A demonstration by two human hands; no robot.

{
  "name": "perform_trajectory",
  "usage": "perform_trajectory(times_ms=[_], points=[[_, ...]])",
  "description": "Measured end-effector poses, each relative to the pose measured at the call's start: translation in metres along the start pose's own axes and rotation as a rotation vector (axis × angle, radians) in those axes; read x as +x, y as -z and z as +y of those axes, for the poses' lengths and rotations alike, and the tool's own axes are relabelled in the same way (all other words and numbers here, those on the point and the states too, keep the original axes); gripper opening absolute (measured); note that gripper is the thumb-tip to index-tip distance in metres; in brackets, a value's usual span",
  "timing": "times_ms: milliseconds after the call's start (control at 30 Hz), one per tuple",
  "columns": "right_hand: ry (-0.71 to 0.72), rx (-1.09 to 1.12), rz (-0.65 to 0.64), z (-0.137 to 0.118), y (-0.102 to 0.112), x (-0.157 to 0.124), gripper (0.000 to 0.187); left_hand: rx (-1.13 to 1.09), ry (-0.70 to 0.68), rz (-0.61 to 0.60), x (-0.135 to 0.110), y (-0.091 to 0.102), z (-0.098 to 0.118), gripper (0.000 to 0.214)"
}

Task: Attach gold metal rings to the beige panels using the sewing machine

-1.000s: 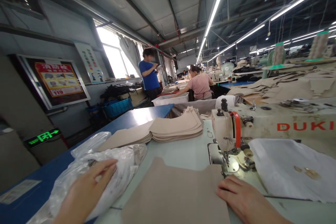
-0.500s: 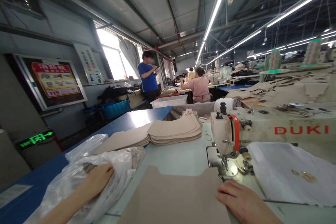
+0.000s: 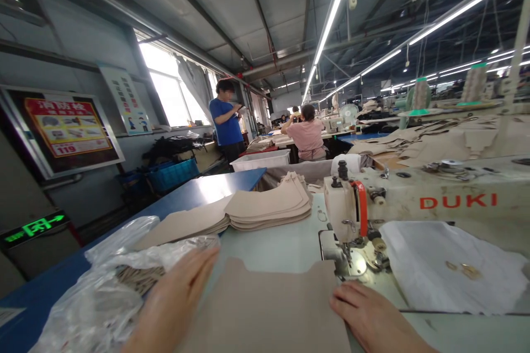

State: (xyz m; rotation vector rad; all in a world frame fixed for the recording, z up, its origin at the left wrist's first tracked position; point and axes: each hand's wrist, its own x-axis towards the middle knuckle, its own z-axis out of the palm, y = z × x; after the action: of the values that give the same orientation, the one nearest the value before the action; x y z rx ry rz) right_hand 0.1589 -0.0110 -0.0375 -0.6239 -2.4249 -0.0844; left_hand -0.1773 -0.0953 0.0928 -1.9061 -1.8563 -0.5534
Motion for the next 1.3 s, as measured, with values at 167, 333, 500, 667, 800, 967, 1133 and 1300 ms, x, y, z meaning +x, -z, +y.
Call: perform_trajectory(times_ms=[167, 333, 500, 667, 800, 967, 1133, 1300], points=[[-0.116, 0.235, -0.104, -0.002, 0.025, 0.003, 0.041, -0.668, -0.211, -0.243, -0.001, -0.044, 0.114, 0.026], [-0.433, 0.706, -0.071, 0.000, 0.034, 0.004, 0.033, -0.952, -0.376, -0.413, 0.005, -0.082, 0.166, 0.028], [-0.624, 1.106, -0.062, 0.007, 0.022, 0.004, 0.027, -1.054, -0.131, -0.491, 0.011, -0.100, 0.169, 0.027], [-0.633, 0.843, 0.021, 0.011, 0.012, 0.004, 0.015, -0.993, -0.151, -0.538, 0.015, -0.106, 0.157, 0.024], [-0.499, 0.594, 0.032, 0.012, 0.015, 0.004, 0.015, -0.851, -0.336, -0.470, 0.016, -0.115, 0.152, 0.022], [-0.440, 0.510, 0.036, 0.009, 0.023, 0.005, 0.017, -0.902, -0.331, -0.411, 0.020, -0.122, 0.151, 0.021], [-0.328, 0.380, 0.081, 0.003, 0.043, 0.005, 0.017, -0.980, -0.271, -0.377, 0.026, -0.117, 0.150, 0.021], [-0.253, 0.189, 0.022, 0.001, 0.083, -0.008, 0.019, -0.929, -0.349, -0.245, 0.027, -0.131, 0.139, 0.011]])
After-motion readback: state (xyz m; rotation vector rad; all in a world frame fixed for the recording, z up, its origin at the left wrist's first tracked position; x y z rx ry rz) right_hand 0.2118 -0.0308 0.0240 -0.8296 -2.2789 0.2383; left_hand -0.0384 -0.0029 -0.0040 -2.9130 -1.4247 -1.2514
